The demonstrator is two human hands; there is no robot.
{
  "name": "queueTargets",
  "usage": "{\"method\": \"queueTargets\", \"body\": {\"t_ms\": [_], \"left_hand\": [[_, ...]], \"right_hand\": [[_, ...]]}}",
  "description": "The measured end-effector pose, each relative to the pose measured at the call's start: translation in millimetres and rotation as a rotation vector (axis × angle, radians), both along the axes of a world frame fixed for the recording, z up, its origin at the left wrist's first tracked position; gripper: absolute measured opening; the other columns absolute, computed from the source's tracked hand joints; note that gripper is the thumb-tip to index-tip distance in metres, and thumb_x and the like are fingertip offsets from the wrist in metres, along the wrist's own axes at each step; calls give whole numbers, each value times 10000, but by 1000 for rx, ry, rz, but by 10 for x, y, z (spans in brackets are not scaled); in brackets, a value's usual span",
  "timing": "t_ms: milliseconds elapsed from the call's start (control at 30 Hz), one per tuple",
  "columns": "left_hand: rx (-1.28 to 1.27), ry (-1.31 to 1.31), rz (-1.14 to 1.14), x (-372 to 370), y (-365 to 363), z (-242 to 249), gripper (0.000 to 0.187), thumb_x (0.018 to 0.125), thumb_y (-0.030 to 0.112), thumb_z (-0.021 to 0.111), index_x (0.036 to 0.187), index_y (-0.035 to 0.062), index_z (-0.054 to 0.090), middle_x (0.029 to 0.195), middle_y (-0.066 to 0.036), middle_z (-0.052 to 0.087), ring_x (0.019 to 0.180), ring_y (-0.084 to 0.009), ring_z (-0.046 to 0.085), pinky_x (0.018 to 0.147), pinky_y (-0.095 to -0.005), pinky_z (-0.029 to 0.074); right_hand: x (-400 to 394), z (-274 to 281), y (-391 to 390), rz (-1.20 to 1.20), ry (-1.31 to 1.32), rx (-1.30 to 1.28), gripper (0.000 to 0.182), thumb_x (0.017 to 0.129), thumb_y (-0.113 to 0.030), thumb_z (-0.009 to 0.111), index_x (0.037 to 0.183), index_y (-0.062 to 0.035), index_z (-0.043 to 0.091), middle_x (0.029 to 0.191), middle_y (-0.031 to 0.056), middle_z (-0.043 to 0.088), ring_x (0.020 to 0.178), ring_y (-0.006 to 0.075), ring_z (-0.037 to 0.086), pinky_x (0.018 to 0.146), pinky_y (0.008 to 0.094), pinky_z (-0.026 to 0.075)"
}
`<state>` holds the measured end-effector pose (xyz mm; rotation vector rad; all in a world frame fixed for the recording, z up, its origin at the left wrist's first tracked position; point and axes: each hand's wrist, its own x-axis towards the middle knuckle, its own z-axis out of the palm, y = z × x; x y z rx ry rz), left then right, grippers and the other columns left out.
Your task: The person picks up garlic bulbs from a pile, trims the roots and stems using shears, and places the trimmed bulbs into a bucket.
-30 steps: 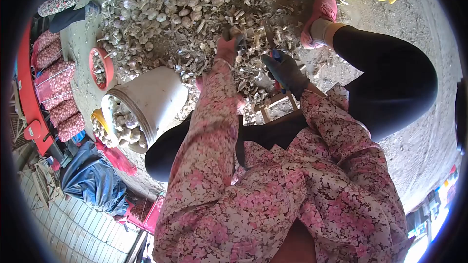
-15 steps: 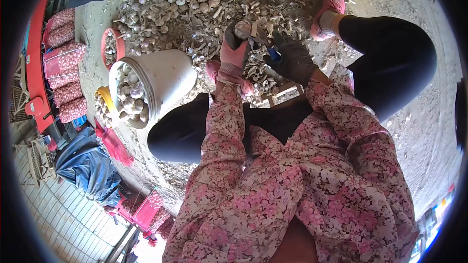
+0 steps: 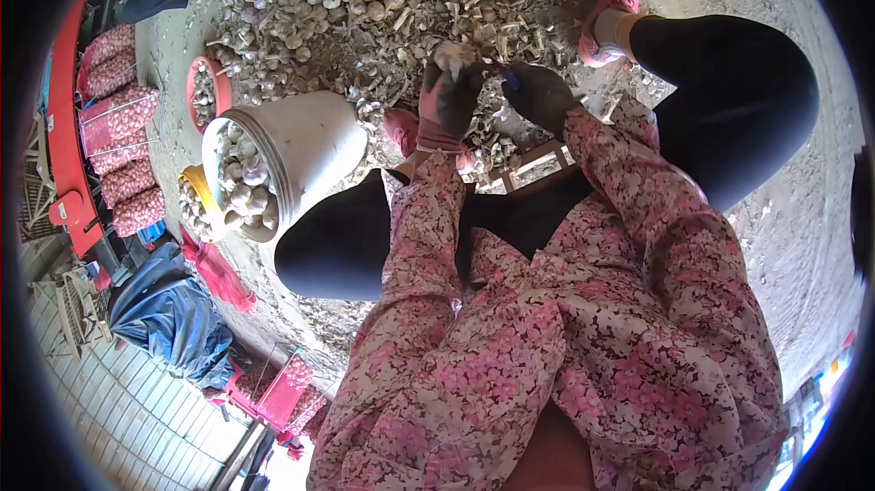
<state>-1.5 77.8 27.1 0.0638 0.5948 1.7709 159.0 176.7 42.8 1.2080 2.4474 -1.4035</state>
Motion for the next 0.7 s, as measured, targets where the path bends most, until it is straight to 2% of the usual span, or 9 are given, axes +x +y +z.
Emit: {"method": "queueTargets", "body": {"t_ms": [100,233,300,333,433,467,567,633,700], "left_hand": [[2,-35,48,-106,170,142,190,911,148,607,1022,14,530,947,-97,601,894,-195,594,837,-263,517],[190,-412,45,-235,105,90,211,901,115,605,1071,5,547,1002,-72,600,910,-172,581,892,-308,485],[227,-265,20,-132,144,165,235,881,107,628,1077,0,553,1025,-69,602,964,-177,580,902,-286,478],[37,188,32,-65,135,190,227,882,102,622,1077,7,554,1047,-72,600,989,-180,577,906,-291,474],[-8,47,-11,150,28,463,193,909,95,565,1080,6,552,1106,-82,592,1052,-182,566,931,-298,465],[-97,379,-37,212,-20,537,199,903,102,556,1081,15,548,1081,-78,596,1053,-178,566,944,-307,464],[-107,320,-55,106,-84,628,255,905,70,555,1150,7,527,1141,-79,582,1070,-184,560,935,-304,469],[184,395,-20,-147,-229,472,281,906,83,578,1174,23,519,1144,-73,578,1066,-183,563,933,-318,472],[349,-93,222,-311,-305,910,361,918,186,575,1239,33,507,1228,-85,566,1124,-185,546,948,-324,465]], "right_hand": [[45,55,-155,-169,111,-168,476,860,-426,600,1123,-30,590,1002,214,654,956,345,635,848,410,491],[179,116,-208,-199,117,-414,583,851,-460,633,1225,-27,524,1051,214,646,962,328,637,865,379,486],[246,366,-232,-165,114,-397,604,833,-464,656,1230,-30,517,1050,212,646,965,324,636,862,381,485],[249,399,-258,-175,170,-362,600,822,-452,674,1219,-29,518,1023,198,654,939,312,647,838,388,490],[212,462,-246,-165,223,-344,570,824,-432,676,1198,-29,526,983,178,662,891,302,655,806,389,499],[222,455,-241,-161,212,-262,478,841,-400,670,1123,-26,574,903,136,668,838,262,655,772,367,503],[203,304,-316,-348,351,-579,372,859,-379,659,965,-25,615,761,93,642,701,206,639,658,335,507],[172,305,-280,-461,341,-772,323,868,-367,655,823,-50,610,637,48,586,562,149,589,531,308,478],[131,288,-219,-630,445,-976,340,875,-394,639,770,-76,585,575,27,545,478,130,540,452,301,437]]}}
